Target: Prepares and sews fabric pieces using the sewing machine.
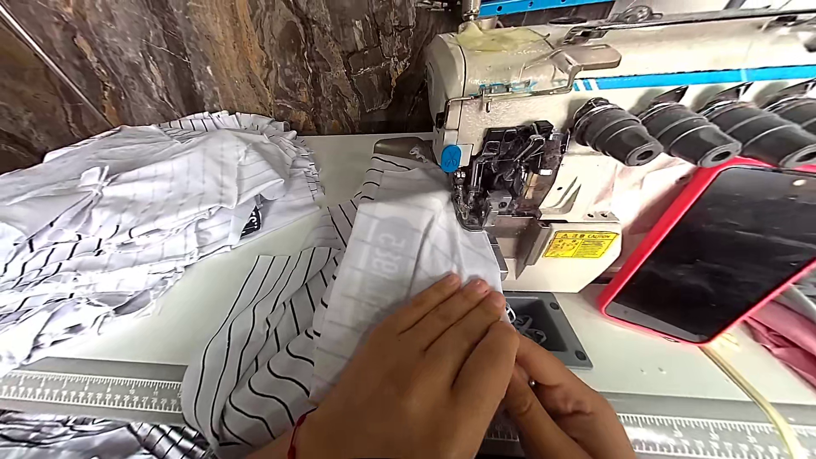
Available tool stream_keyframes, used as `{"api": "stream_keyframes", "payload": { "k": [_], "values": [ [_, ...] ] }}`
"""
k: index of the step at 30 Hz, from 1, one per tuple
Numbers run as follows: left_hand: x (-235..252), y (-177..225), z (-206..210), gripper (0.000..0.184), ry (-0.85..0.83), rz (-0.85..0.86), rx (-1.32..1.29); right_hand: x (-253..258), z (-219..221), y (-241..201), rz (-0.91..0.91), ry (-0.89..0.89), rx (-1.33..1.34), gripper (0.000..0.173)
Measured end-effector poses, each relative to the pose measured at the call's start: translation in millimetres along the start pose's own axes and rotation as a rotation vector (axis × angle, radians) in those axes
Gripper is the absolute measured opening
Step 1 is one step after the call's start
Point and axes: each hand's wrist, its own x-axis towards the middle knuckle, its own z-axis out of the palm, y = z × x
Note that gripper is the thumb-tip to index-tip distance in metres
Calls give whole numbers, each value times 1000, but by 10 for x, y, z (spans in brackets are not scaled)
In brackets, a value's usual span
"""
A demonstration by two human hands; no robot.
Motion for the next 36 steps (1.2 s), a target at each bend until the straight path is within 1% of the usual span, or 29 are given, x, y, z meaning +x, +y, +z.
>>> {"api": "stream_keyframes", "payload": {
  "k": [4,10,12,15,17,19,20,21,23,26,28,30,32,33,34,36],
  "values": [
    [0,17,22,17,5,-10,17,-1,-10,21,4,8,17,20],
    [110,-14,75,15,49,-57,60,135,23,-1,-6,50,27,20],
    [82,23,72,17,29,-121,82,124,27,7,-2,47,28,20],
    [-88,130,43,27,17,-287,112,23,17,17,33,31,51,22],
    [-193,178,-3,27,40,-376,119,-44,34,38,56,52,80,24],
    [-260,185,-47,22,74,-413,96,-79,66,73,62,54,93,25],
    [-271,186,-71,20,69,-427,71,-80,95,81,70,53,94,25],
    [-276,202,-100,23,37,-444,39,-79,128,85,80,51,99,25],
    [-307,252,-133,35,-45,-450,9,-69,205,82,90,74,123,25],
    [-477,243,-56,36,-103,-409,129,-53,268,71,83,129,108,22],
    [-610,145,-15,30,-90,-373,153,-49,274,81,75,137,105,21],
    [-664,23,-112,20,-44,-333,52,-38,301,100,63,133,117,24],
    [-562,-32,-302,21,13,-324,-137,-12,373,102,58,104,207,27],
    [-467,-31,-409,22,36,-318,-209,6,452,76,80,86,307,27],
    [-353,-25,-517,24,41,-307,-251,37,574,24,127,77,446,24],
    [-105,-40,-714,27,-7,-288,-263,139,900,-100,245,42,713,18]
  ]
}}
